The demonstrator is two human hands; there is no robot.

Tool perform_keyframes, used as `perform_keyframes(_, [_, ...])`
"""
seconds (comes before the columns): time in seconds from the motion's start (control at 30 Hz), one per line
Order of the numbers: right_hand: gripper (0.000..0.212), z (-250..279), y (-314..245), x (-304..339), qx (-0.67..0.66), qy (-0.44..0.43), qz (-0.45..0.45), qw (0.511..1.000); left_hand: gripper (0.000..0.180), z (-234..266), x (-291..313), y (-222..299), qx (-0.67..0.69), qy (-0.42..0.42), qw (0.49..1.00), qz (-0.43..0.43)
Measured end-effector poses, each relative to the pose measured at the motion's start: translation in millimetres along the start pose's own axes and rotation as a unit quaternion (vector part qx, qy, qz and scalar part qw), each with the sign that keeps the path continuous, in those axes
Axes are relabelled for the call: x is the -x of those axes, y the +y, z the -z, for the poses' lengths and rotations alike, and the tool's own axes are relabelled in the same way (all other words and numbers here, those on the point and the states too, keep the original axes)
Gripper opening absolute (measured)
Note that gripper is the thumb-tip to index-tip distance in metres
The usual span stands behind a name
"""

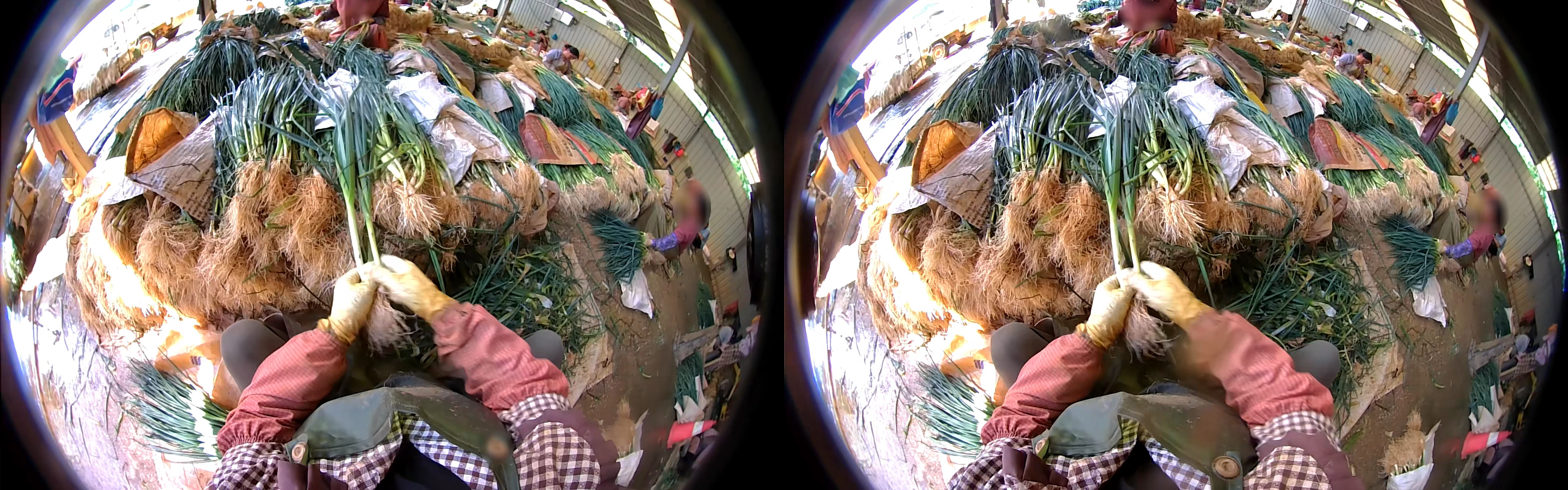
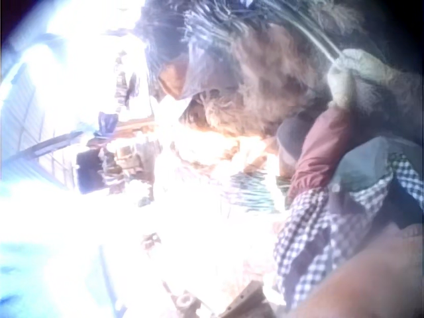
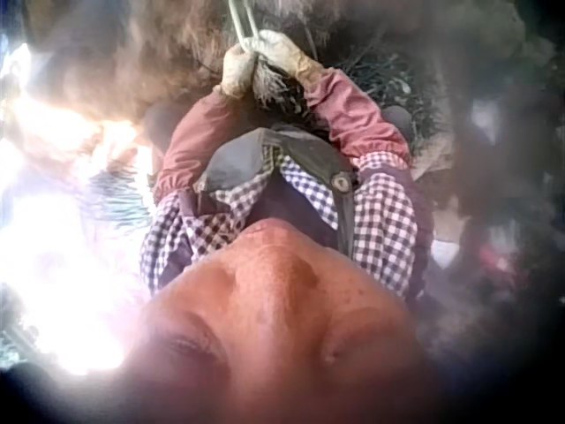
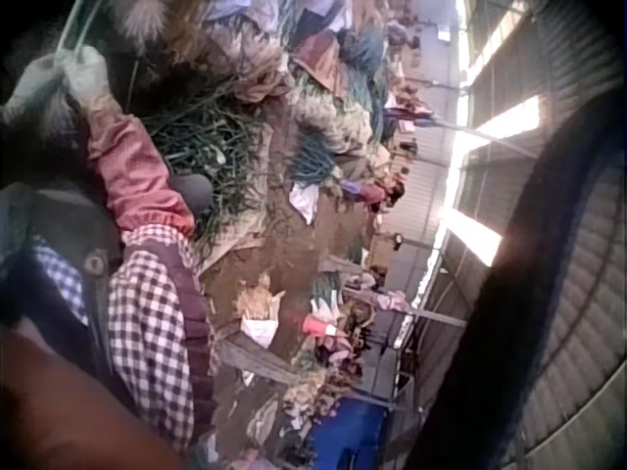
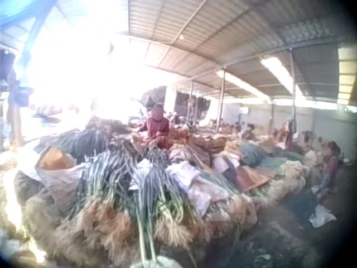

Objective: The person cleans and sorts green onions by hand, pulling individual stalks from a large pile and shaking them to remove loose debris.

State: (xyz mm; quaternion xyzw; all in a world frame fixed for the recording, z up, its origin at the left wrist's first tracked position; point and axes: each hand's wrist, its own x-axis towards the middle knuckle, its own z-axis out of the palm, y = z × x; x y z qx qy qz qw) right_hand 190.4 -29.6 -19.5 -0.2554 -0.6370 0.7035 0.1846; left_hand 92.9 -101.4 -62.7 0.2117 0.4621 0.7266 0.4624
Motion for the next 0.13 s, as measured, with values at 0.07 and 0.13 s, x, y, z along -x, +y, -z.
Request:
perform_keyframes(0.07, [0.022, 9.6, 10.2, -31.1, 0.046, 0.044, 0.0, 0.998, 0.011, 3.1, 8.2, 17.5, -0.174, -0.029, 0.984, 0.002])
perform_keyframes(0.13, [0.019, 22.8, 7.0, -56.0, -0.009, 0.133, -0.006, 0.991, 0.012, 12.3, 16.0, 31.3, -0.261, -0.013, 0.965, 0.001])
